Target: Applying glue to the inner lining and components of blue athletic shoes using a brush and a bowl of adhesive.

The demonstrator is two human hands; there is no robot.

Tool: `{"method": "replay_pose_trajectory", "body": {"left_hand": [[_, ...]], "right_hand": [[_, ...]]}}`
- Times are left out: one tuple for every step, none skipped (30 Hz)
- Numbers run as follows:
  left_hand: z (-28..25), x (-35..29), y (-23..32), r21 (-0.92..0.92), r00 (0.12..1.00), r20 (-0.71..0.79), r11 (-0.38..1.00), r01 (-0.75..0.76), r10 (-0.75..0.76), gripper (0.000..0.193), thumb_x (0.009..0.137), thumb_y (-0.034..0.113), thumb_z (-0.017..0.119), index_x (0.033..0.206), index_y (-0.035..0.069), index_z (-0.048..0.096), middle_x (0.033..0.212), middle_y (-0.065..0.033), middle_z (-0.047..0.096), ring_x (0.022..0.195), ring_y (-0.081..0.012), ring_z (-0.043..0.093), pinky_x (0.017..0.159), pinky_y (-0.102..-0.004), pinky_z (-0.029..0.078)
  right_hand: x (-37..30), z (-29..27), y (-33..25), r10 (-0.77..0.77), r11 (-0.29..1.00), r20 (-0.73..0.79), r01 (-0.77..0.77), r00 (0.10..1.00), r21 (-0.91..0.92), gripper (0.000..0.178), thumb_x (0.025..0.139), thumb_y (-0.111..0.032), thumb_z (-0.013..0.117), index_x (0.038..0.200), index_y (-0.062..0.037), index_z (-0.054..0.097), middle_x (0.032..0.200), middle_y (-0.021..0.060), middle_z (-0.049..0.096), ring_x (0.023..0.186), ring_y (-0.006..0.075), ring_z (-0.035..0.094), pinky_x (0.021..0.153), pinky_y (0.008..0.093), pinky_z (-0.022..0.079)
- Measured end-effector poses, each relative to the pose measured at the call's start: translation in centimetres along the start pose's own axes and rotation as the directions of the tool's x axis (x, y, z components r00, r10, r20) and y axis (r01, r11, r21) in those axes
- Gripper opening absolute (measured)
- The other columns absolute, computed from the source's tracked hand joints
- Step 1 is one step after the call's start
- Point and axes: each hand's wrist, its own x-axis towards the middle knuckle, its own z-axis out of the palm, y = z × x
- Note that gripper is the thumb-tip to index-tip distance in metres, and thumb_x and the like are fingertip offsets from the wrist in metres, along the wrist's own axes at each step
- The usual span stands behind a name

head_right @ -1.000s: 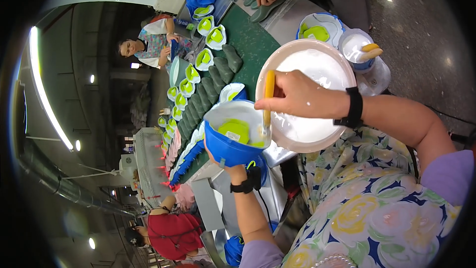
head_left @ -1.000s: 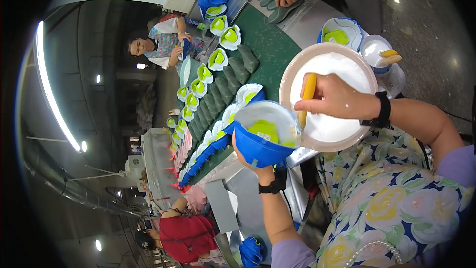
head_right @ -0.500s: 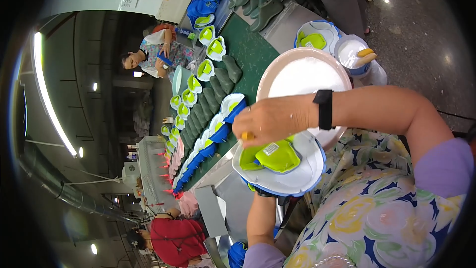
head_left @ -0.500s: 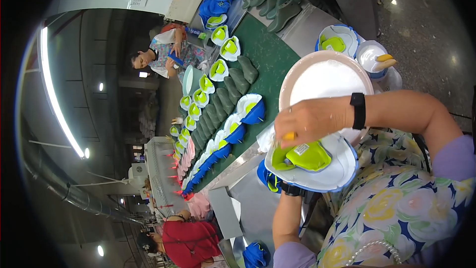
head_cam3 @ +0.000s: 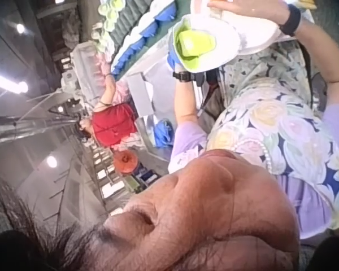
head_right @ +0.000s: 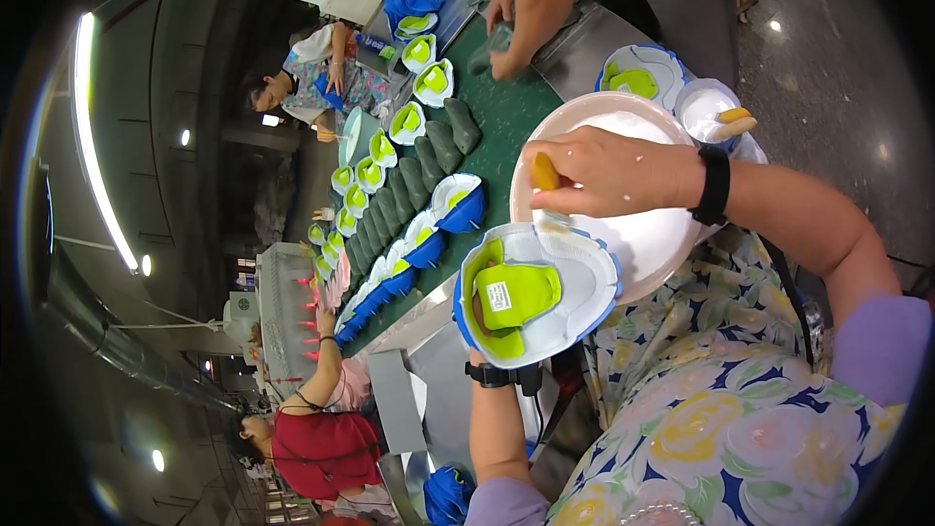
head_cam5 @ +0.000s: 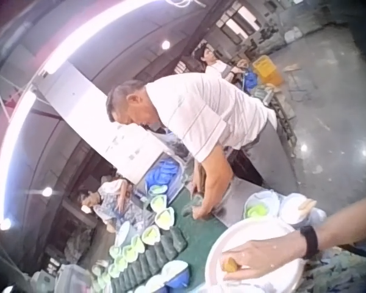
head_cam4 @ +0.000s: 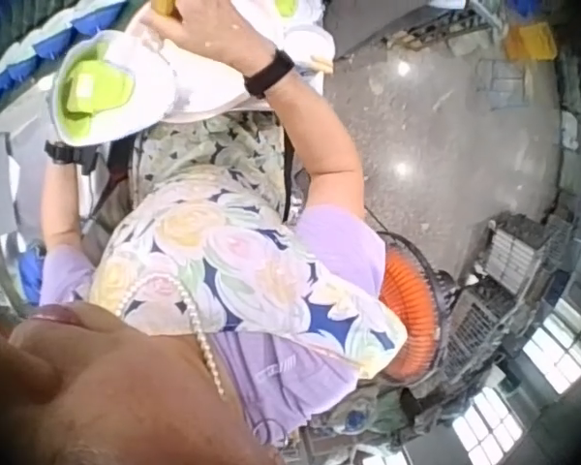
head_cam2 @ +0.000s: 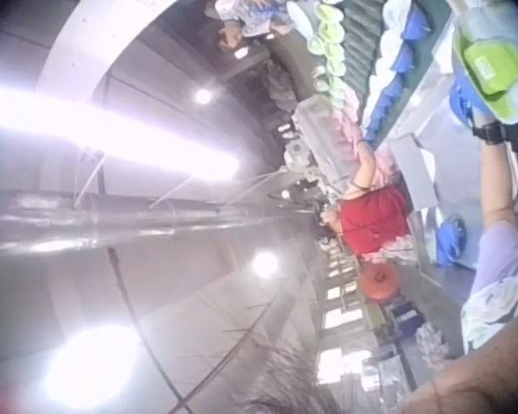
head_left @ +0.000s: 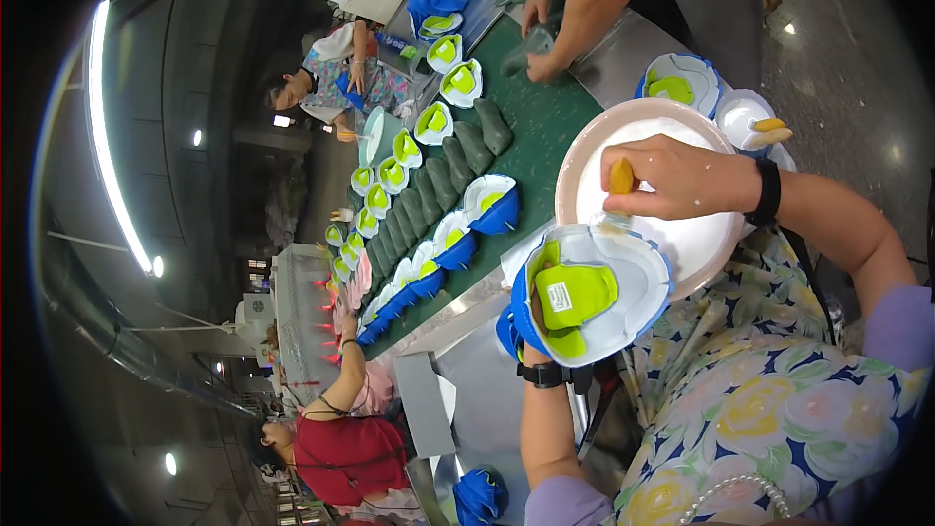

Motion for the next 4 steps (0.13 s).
{"method": "replay_pose_trajectory", "body": {"left_hand": [[0.0,0.1,-0.1,0.013,1.000,0.002,1.000,-0.006,0.006,0.058,0.100,0.036,0.054,0.146,0.004,0.041,0.136,-0.0128,0.056,0.118,-0.0287,0.060,0.102,-0.0447,0.050],[0.1,0.0,-0.2,0.021,1.000,0.004,1.000,-0.009,0.009,0.058,0.100,0.036,0.054,0.146,0.004,0.042,0.136,-0.0128,0.056,0.118,-0.0287,0.060,0.101,-0.0447,0.050],[0.1,0.2,-0.2,0.025,1.000,0.005,0.999,-0.021,0.020,0.057,0.100,0.037,0.054,0.146,0.004,0.042,0.136,-0.0128,0.056,0.118,-0.0288,0.060,0.101,-0.0448,0.050],[0.1,0.5,-0.2,0.025,1.000,0.011,0.999,-0.025,0.025,0.057,0.100,0.037,0.054,0.146,0.004,0.042,0.136,-0.0128,0.056,0.118,-0.0288,0.060,0.101,-0.0448,0.050]], "right_hand": [[0.2,0.5,-0.4,-0.094,0.991,-0.044,0.098,0.995,0.090,0.020,0.092,-0.022,0.066,0.096,-0.0031,0.062,0.092,0.0138,0.067,0.085,0.0325,0.066,0.076,0.0387,0.053],[0.6,1.2,-0.7,-0.095,0.991,-0.043,0.099,0.995,0.090,0.020,0.092,-0.022,0.066,0.096,-0.0031,0.062,0.092,0.0138,0.067,0.085,0.0325,0.066,0.076,0.0387,0.053],[1.2,2.1,-0.9,-0.229,0.971,-0.039,0.231,0.973,0.061,0.018,0.092,-0.021,0.066,0.096,-0.0039,0.062,0.092,0.0124,0.067,0.086,0.0317,0.066,0.077,0.0387,0.053],[1.5,2.6,-0.8,-0.359,0.933,-0.031,0.359,0.933,0.026,0.017,0.091,-0.020,0.067,0.097,-0.0047,0.062,0.092,0.0110,0.067,0.088,0.0309,0.066,0.078,0.0388,0.053]]}}
